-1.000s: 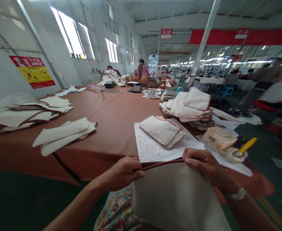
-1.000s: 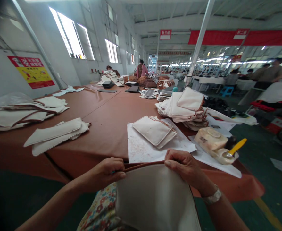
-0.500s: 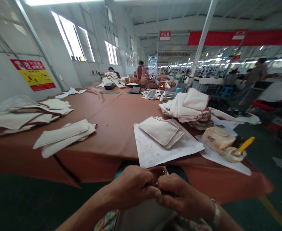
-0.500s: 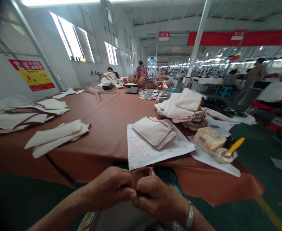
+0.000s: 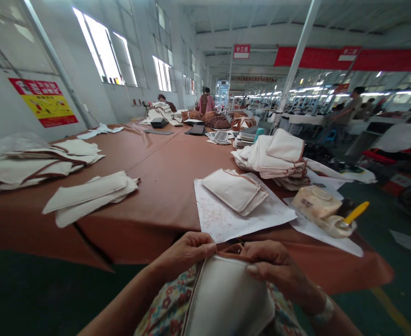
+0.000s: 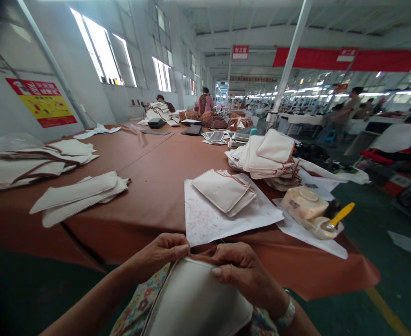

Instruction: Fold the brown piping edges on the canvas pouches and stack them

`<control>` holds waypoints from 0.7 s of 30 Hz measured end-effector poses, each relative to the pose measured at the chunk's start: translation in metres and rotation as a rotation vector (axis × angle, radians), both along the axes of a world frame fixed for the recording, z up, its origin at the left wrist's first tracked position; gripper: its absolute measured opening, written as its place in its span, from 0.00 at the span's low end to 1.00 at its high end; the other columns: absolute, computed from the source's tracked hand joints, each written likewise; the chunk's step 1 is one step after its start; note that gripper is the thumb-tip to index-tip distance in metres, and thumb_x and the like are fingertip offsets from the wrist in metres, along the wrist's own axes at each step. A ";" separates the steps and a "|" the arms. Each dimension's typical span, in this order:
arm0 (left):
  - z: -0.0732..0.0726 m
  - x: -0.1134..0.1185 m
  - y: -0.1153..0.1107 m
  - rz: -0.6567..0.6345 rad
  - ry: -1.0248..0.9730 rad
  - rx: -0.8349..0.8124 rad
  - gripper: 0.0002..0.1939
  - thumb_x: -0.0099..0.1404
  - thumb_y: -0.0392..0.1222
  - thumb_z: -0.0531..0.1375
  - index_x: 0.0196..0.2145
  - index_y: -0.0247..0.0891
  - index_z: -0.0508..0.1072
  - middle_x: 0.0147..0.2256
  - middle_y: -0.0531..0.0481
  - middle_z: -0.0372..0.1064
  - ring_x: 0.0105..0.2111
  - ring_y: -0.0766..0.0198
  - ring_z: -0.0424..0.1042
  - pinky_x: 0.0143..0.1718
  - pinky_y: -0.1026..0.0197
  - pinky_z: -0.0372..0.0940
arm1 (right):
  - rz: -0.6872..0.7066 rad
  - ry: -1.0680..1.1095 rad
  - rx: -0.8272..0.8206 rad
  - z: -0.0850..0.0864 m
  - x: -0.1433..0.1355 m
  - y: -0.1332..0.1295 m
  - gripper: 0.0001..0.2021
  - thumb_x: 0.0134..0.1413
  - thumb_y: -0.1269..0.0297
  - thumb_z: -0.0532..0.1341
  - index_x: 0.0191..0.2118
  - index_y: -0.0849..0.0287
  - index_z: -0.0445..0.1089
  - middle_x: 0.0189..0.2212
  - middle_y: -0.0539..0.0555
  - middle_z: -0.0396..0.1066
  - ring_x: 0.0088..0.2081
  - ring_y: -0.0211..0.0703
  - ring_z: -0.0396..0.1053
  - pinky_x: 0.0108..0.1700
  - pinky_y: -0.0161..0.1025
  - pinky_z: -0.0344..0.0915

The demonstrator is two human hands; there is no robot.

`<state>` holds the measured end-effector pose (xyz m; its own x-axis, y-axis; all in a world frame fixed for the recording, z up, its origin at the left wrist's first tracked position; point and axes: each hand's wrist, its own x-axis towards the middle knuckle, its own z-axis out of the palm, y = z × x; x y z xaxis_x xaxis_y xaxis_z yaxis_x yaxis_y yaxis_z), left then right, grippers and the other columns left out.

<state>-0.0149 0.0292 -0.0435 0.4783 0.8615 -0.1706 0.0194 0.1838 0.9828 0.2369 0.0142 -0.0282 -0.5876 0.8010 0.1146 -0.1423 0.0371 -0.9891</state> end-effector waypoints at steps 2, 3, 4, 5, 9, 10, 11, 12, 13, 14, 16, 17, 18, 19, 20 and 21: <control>0.000 -0.003 0.001 0.015 -0.033 -0.035 0.21 0.62 0.57 0.63 0.30 0.34 0.69 0.25 0.54 0.61 0.23 0.69 0.56 0.26 0.67 0.54 | -0.072 -0.032 -0.031 -0.009 0.001 0.005 0.08 0.52 0.62 0.65 0.29 0.62 0.73 0.29 0.53 0.69 0.32 0.42 0.61 0.33 0.37 0.55; 0.000 -0.004 0.001 0.021 -0.045 -0.051 0.21 0.62 0.57 0.62 0.30 0.34 0.68 0.25 0.54 0.62 0.23 0.69 0.57 0.26 0.67 0.54 | -0.123 -0.053 -0.041 -0.015 0.002 0.007 0.08 0.52 0.62 0.65 0.29 0.62 0.73 0.29 0.52 0.68 0.31 0.41 0.60 0.33 0.36 0.55; 0.000 -0.005 0.002 0.028 -0.052 -0.064 0.20 0.62 0.57 0.62 0.30 0.34 0.68 0.25 0.53 0.62 0.24 0.69 0.57 0.26 0.67 0.54 | -0.173 -0.076 -0.044 -0.020 0.002 0.009 0.07 0.51 0.62 0.65 0.30 0.62 0.72 0.28 0.51 0.67 0.30 0.40 0.59 0.32 0.36 0.54; 0.000 -0.006 0.002 0.032 -0.052 -0.077 0.20 0.61 0.56 0.63 0.30 0.34 0.68 0.26 0.53 0.63 0.24 0.69 0.58 0.27 0.67 0.55 | -0.220 -0.094 -0.041 -0.025 0.002 0.011 0.07 0.51 0.62 0.64 0.29 0.62 0.72 0.27 0.50 0.66 0.29 0.39 0.57 0.31 0.36 0.53; -0.001 -0.003 0.001 0.046 -0.028 -0.104 0.20 0.58 0.55 0.66 0.29 0.32 0.71 0.26 0.51 0.64 0.25 0.68 0.58 0.27 0.66 0.56 | -0.295 -0.143 -0.016 -0.039 0.002 0.016 0.08 0.52 0.62 0.63 0.28 0.61 0.69 0.22 0.47 0.60 0.26 0.37 0.52 0.28 0.35 0.48; -0.001 -0.002 0.001 0.051 -0.022 -0.106 0.21 0.57 0.56 0.66 0.28 0.32 0.70 0.25 0.52 0.64 0.25 0.68 0.58 0.27 0.66 0.55 | -0.298 -0.155 -0.010 -0.041 0.003 0.016 0.09 0.53 0.61 0.63 0.28 0.61 0.68 0.22 0.47 0.59 0.26 0.37 0.51 0.28 0.35 0.47; -0.002 0.000 0.000 0.059 -0.016 -0.105 0.21 0.57 0.56 0.65 0.28 0.33 0.70 0.25 0.52 0.64 0.24 0.68 0.57 0.27 0.66 0.55 | -0.300 -0.169 -0.001 -0.043 0.003 0.017 0.09 0.53 0.61 0.63 0.28 0.61 0.68 0.22 0.46 0.58 0.26 0.36 0.51 0.28 0.35 0.47; -0.003 0.001 0.000 0.068 -0.010 -0.102 0.21 0.58 0.57 0.65 0.27 0.33 0.69 0.24 0.53 0.63 0.24 0.68 0.57 0.26 0.66 0.54 | -0.301 -0.183 0.010 -0.043 0.004 0.017 0.09 0.53 0.61 0.63 0.28 0.61 0.68 0.22 0.46 0.58 0.26 0.36 0.51 0.28 0.35 0.47; -0.004 0.002 0.000 0.079 -0.001 -0.094 0.21 0.58 0.57 0.64 0.26 0.34 0.68 0.24 0.53 0.63 0.23 0.68 0.56 0.25 0.66 0.53 | -0.301 -0.198 0.025 -0.043 0.004 0.017 0.09 0.54 0.62 0.62 0.28 0.61 0.68 0.22 0.46 0.58 0.26 0.37 0.51 0.28 0.35 0.47; -0.005 0.003 0.001 0.090 0.009 -0.083 0.21 0.58 0.57 0.64 0.26 0.34 0.68 0.23 0.54 0.62 0.23 0.68 0.55 0.25 0.66 0.52 | -0.300 -0.213 0.043 -0.042 0.005 0.017 0.09 0.55 0.62 0.62 0.28 0.61 0.68 0.22 0.46 0.59 0.26 0.37 0.52 0.28 0.35 0.48; -0.004 0.005 0.001 0.113 0.036 -0.047 0.21 0.59 0.57 0.63 0.25 0.35 0.66 0.23 0.55 0.59 0.23 0.69 0.53 0.24 0.66 0.50 | -0.277 -0.242 0.088 -0.034 0.004 0.016 0.08 0.56 0.63 0.62 0.28 0.61 0.69 0.23 0.47 0.62 0.27 0.38 0.55 0.30 0.36 0.50; -0.003 0.007 0.001 0.121 0.052 -0.025 0.21 0.59 0.56 0.63 0.25 0.35 0.65 0.22 0.55 0.58 0.23 0.69 0.52 0.24 0.66 0.49 | -0.242 -0.271 0.136 -0.028 0.003 0.015 0.07 0.57 0.63 0.62 0.31 0.60 0.71 0.26 0.48 0.65 0.29 0.40 0.59 0.32 0.36 0.53; 0.000 0.009 0.000 0.126 0.068 -0.001 0.21 0.60 0.56 0.63 0.25 0.35 0.65 0.22 0.56 0.57 0.23 0.69 0.52 0.24 0.66 0.48 | -0.198 -0.311 0.206 -0.021 0.001 0.014 0.06 0.58 0.63 0.62 0.35 0.60 0.72 0.29 0.50 0.68 0.32 0.42 0.62 0.35 0.37 0.56; 0.003 0.013 -0.001 0.127 0.081 0.018 0.20 0.60 0.55 0.63 0.26 0.35 0.66 0.23 0.56 0.57 0.23 0.69 0.52 0.24 0.66 0.48 | -0.156 -0.364 0.293 -0.013 -0.002 0.012 0.06 0.59 0.63 0.61 0.39 0.59 0.73 0.33 0.51 0.70 0.36 0.44 0.64 0.38 0.38 0.57; 0.008 0.017 -0.002 0.125 0.101 0.046 0.19 0.61 0.54 0.63 0.26 0.35 0.67 0.23 0.56 0.57 0.24 0.69 0.52 0.24 0.66 0.48 | -0.125 -0.427 0.396 -0.006 -0.006 0.010 0.08 0.61 0.63 0.60 0.42 0.58 0.72 0.37 0.53 0.71 0.39 0.46 0.65 0.41 0.40 0.59; 0.013 0.021 -0.004 0.121 0.131 0.088 0.19 0.62 0.54 0.63 0.26 0.34 0.67 0.24 0.56 0.57 0.25 0.68 0.52 0.25 0.66 0.48 | -0.110 -0.496 0.506 0.001 -0.010 0.008 0.08 0.62 0.62 0.59 0.44 0.58 0.71 0.39 0.54 0.70 0.40 0.48 0.65 0.43 0.41 0.59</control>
